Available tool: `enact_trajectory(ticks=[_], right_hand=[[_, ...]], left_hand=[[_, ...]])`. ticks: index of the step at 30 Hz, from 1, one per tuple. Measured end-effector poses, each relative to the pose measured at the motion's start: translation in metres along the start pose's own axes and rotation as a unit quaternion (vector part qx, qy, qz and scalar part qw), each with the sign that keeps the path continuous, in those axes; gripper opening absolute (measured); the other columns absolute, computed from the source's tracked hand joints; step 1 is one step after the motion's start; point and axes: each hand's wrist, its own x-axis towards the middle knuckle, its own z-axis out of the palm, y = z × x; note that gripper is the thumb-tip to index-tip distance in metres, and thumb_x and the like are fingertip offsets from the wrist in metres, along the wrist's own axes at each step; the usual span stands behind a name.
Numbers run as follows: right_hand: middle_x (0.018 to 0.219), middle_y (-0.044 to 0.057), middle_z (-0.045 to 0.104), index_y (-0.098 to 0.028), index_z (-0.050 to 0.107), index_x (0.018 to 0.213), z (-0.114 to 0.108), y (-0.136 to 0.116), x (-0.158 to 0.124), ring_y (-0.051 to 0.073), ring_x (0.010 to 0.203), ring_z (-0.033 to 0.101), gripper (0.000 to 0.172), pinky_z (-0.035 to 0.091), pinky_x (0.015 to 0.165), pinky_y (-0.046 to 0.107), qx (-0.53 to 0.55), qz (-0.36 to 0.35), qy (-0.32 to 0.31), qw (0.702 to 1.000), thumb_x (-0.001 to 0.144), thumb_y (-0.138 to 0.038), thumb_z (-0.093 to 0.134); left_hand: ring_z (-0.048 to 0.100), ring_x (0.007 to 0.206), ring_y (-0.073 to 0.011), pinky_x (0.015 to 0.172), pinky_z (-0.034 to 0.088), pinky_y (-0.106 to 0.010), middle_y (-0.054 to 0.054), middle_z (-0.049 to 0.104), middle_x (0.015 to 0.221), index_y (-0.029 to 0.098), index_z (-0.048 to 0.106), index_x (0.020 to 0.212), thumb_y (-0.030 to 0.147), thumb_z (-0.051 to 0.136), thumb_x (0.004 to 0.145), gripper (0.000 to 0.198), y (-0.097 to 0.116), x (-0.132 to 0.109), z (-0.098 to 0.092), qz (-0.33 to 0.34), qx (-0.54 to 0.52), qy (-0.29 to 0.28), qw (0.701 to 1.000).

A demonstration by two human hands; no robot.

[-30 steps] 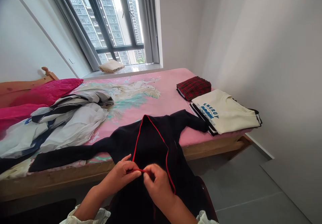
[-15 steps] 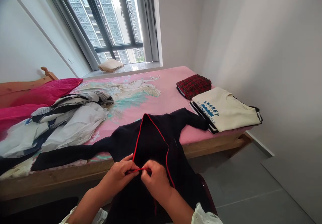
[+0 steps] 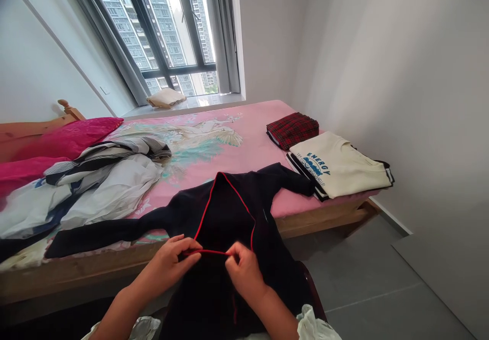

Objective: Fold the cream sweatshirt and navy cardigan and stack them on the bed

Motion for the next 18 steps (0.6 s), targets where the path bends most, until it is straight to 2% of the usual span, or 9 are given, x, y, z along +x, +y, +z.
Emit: enact_trajectory(ticks=[3,5,8,12,15,18], right_hand=[[0.059,-0.005,0.043,-0.019,0.053,0.070,0.001,-0.010,-0.003,0.010,0.055,0.040,0.009,0.034,0.052,0.021,-0.014,-0.029,-0.006,0.999,0.073,-0.017,0.045],[0.060,-0.005,0.044,-0.019,0.052,0.070,0.000,-0.013,-0.004,0.010,0.057,0.042,0.008,0.035,0.055,0.021,-0.029,-0.048,-0.013,0.998,0.074,-0.018,0.045],[0.061,-0.004,0.045,-0.019,0.051,0.066,0.000,-0.011,-0.003,0.011,0.059,0.043,0.012,0.035,0.057,0.022,-0.056,-0.065,-0.020,0.996,0.077,-0.020,0.045],[0.057,-0.005,0.038,-0.019,0.047,0.062,-0.002,-0.002,-0.002,0.010,0.055,0.037,0.017,0.030,0.051,0.021,-0.066,-0.022,-0.011,0.998,0.078,-0.023,0.044],[0.057,-0.006,0.033,-0.019,0.048,0.067,-0.006,-0.004,-0.004,0.009,0.053,0.032,0.020,0.028,0.050,0.020,0.037,0.013,-0.066,0.997,0.082,-0.031,0.044],[0.063,-0.005,0.040,-0.019,0.054,0.088,-0.011,-0.012,-0.006,0.009,0.056,0.035,0.024,0.034,0.055,0.021,0.175,0.042,-0.162,0.970,0.087,-0.040,0.042]], left_hand=[[0.064,0.085,-0.0182,0.104,0.031,-0.049,-0.001,0.071,0.097,0.029,0.062,0.109,0.037,0.064,0.074,0.036,0.007,0.002,0.006,-0.008,0.014,-0.059,0.998],[0.064,0.089,-0.0188,0.103,0.030,-0.049,-0.001,0.071,0.097,0.028,0.066,0.102,0.033,0.056,0.080,0.024,0.010,0.004,0.011,0.008,0.028,-0.068,0.997],[0.065,0.080,-0.0156,0.102,0.030,-0.047,0.000,0.072,0.084,0.025,0.067,0.087,0.026,0.043,0.087,0.025,0.012,0.007,0.015,0.041,0.042,-0.048,0.997],[0.065,0.076,-0.0148,0.102,0.029,-0.045,0.002,0.072,0.082,0.025,0.066,0.087,0.032,0.042,0.088,0.025,0.007,0.010,0.007,0.046,0.074,-0.009,0.996],[0.063,0.070,-0.0138,0.098,0.033,-0.042,0.002,0.071,0.077,0.025,0.067,0.083,0.034,0.043,0.087,0.026,-0.001,0.015,0.001,0.024,0.063,-0.024,0.997],[0.060,0.065,-0.0126,0.094,0.035,-0.037,0.002,0.071,0.073,0.024,0.069,0.080,0.036,0.047,0.085,0.026,-0.008,0.020,-0.001,0.005,0.042,-0.023,0.999]])
